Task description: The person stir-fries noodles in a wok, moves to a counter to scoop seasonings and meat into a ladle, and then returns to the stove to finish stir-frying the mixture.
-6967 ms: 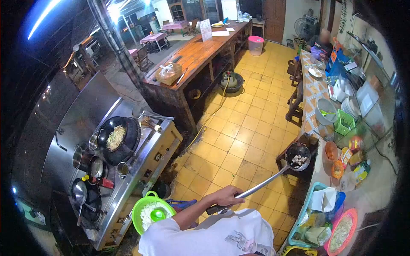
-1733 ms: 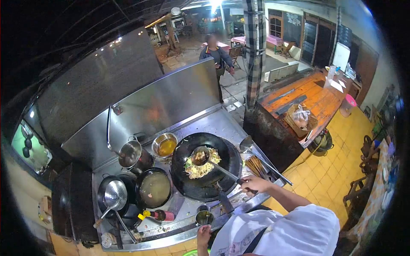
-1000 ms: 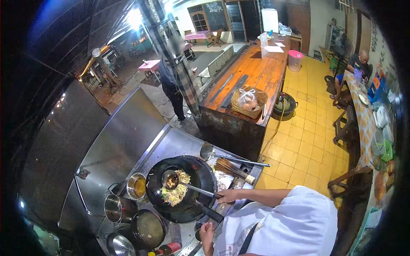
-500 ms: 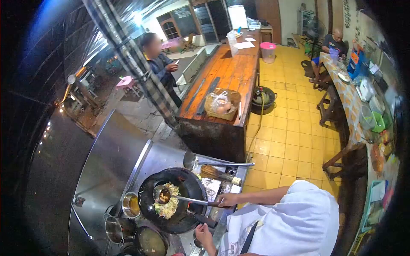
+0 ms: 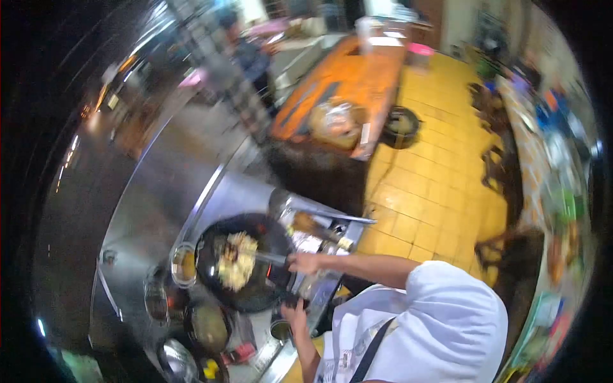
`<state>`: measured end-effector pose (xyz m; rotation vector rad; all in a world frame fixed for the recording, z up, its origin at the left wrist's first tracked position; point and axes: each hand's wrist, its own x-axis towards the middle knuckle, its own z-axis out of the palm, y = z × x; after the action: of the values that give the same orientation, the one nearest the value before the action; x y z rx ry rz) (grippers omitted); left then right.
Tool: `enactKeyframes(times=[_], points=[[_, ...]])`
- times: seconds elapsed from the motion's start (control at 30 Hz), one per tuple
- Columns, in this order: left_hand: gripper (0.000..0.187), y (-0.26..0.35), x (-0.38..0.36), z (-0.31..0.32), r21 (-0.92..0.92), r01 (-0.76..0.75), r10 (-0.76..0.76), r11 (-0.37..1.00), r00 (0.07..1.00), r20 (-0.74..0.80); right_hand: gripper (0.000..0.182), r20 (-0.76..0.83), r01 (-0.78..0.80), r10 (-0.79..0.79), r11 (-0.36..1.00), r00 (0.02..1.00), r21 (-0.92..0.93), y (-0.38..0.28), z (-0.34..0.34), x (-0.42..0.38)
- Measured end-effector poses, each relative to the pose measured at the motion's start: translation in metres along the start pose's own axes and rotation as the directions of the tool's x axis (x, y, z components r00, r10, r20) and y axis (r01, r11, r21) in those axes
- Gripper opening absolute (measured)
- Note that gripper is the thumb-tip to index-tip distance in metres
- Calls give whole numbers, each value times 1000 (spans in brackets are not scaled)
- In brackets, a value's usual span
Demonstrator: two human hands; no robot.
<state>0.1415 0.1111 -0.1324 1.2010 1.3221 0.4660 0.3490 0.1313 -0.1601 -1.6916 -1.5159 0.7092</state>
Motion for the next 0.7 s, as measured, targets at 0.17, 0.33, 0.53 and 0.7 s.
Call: enactKeyframes(times=[0.17, 0.33, 0.53, 0.7], points=[[45, -27, 9, 6, -112, -125, 119, 986, 991, -59, 47, 202, -338, 400, 898, 894, -283, -64, -39, -40], [52, -65, 0, 0, -6, -105, 102, 994, 973, -209, 41, 236, -54, 136, 945, 962, -324, -54, -78, -28], [49, -41, -2, -14, 43, -7, 5, 999, 999, 46, 31, 87, -157, 166, 983, 982, -97, -19, -50, -43], [49, -37, 6, -8, -135, 87, -93, 987, 995, -38, 19, 50, 126, -117, 950, 992, -287, -49, -84, -38]])
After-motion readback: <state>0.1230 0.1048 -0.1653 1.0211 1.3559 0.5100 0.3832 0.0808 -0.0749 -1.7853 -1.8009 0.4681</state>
